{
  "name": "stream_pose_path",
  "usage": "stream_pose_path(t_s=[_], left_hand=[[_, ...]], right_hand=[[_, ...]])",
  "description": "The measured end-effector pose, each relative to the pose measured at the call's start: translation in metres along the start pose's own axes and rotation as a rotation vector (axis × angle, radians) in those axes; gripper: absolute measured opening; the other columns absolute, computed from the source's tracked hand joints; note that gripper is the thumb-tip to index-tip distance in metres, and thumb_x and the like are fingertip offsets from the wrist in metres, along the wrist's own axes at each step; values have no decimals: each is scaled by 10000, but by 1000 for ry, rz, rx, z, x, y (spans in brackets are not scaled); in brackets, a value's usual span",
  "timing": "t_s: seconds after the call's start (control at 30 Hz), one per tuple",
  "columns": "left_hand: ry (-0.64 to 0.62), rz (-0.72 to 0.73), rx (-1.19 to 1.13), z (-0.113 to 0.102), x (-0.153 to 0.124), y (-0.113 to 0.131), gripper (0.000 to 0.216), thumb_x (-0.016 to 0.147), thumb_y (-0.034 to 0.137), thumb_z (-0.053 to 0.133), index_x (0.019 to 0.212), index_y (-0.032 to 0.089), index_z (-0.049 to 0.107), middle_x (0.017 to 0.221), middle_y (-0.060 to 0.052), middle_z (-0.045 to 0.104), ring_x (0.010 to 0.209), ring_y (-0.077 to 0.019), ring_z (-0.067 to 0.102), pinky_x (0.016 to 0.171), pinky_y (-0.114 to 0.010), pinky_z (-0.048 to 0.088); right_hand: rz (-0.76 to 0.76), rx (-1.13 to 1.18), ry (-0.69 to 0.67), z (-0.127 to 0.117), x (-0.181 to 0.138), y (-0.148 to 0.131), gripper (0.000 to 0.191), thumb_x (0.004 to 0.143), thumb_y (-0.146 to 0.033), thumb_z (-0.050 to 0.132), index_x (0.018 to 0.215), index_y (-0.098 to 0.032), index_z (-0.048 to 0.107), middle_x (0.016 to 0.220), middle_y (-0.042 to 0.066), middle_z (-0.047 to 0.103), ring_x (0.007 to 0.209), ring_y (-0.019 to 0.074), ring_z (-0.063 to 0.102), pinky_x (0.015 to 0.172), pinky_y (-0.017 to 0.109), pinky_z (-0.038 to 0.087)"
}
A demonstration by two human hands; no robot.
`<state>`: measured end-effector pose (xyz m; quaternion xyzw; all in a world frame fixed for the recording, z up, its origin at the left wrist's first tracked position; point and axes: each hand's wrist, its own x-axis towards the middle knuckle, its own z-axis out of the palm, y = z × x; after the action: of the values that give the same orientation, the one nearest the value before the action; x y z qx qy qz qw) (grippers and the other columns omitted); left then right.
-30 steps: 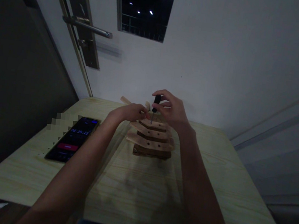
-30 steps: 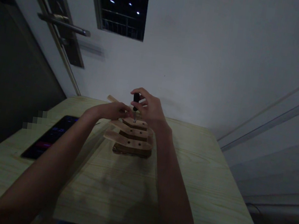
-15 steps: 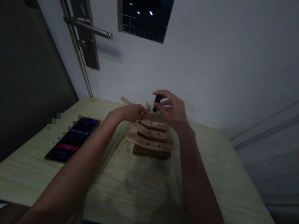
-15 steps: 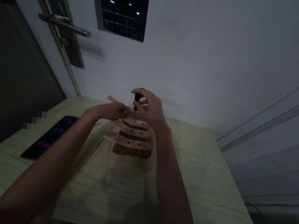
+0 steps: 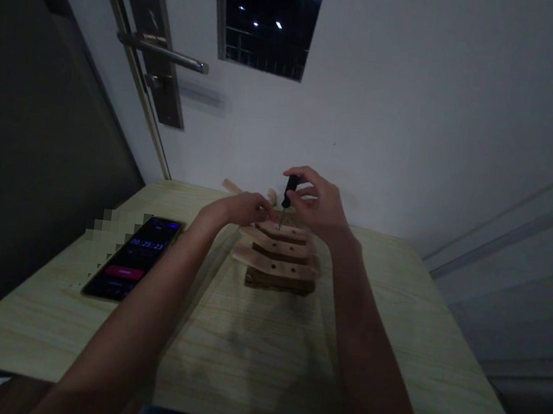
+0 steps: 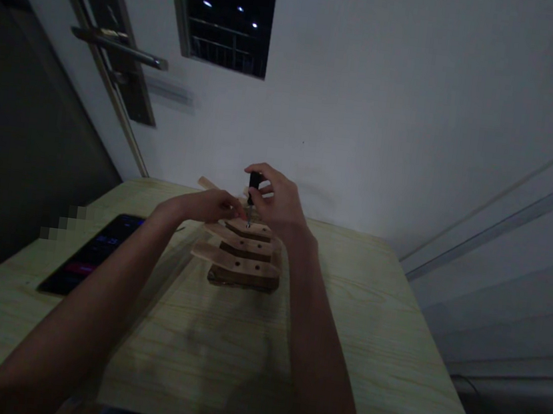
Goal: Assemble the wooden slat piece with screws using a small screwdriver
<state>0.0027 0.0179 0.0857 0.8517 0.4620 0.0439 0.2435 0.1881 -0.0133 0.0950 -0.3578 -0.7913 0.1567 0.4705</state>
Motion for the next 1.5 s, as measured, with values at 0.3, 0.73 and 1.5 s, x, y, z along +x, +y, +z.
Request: stream_pose_path(t_s=[0.3,0.73,1.5], left_hand=[[-2,-7,8,-1,-1,1,352,853,205,465,1082,153,728,812,-54,707,642,-127,545,643,-218,394],[-12,0,-16,0,0,-2,364,845,218,464,1093,149,722,831,-62,710,629,-116,539,589,-196,376],[-28,-36,-22,-1,-2,1,379,850,216,468,1133,165,714,890,-66,722,667,-131,568,627,-216,395]], right_hand=[[34,12,0,0,1,3,215,791,-244,603,1004,-214,595,975,37,633,761,142,616,700,307,595],[-5,-57,-63,-1,-2,8,321,795,-190,510,1114,-231,501,991,26,590,745,123,614,743,320,569],[41,-98,-74,1,-1,2,290,840,-250,574,1127,-247,535,835,-11,593,665,132,611,634,269,516]])
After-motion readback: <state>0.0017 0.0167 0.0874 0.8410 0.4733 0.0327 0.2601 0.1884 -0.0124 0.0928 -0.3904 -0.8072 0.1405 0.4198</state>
